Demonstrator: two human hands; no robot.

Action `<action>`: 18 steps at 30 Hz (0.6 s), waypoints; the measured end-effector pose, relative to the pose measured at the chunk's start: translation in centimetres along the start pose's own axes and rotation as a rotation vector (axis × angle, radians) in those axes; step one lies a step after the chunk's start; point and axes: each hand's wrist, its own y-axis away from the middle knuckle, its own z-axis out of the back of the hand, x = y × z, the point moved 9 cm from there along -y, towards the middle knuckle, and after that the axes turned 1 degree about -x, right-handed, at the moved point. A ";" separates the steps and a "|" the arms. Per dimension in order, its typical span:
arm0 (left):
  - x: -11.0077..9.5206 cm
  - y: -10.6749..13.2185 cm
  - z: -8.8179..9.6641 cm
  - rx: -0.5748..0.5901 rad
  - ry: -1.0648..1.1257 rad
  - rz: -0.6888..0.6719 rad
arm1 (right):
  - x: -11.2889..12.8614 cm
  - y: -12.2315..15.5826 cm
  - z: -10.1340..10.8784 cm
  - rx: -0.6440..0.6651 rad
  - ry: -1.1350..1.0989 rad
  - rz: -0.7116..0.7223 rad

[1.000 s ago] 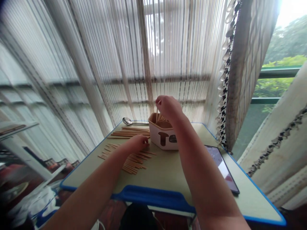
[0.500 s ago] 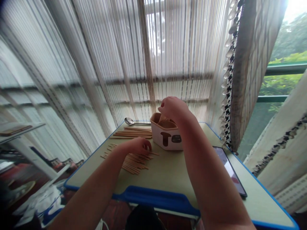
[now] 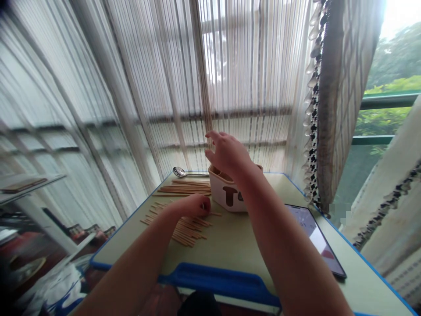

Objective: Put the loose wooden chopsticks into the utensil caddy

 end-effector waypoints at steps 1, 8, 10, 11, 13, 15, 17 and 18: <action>0.1 -0.1 -0.2 0.008 0.019 -0.005 | 0.5 0.0 0.1 -0.030 -0.002 0.009; 0.8 -0.5 -0.6 0.042 0.074 -0.024 | 0.8 6.8 0.6 -0.382 -0.120 -0.054; 1.0 -0.6 -0.8 0.047 0.075 -0.019 | -0.4 10.2 -0.7 -0.412 -0.135 -0.071; 1.1 -0.7 -0.9 0.036 0.075 -0.014 | -1.1 11.6 -1.5 -0.397 -0.123 -0.084; 1.2 -0.9 -0.8 -0.018 0.074 -0.012 | -1.5 13.6 -2.8 -0.376 -0.078 -0.051; 1.0 -1.0 -0.4 -0.090 0.064 -0.025 | -1.2 14.2 -4.2 -0.283 -0.055 0.005; 0.6 -1.0 0.1 -0.148 0.053 -0.036 | -0.9 14.2 -5.4 -0.199 -0.076 0.018; 0.5 -0.9 0.5 -0.182 0.051 -0.036 | -0.9 14.1 -5.6 -0.191 -0.100 0.001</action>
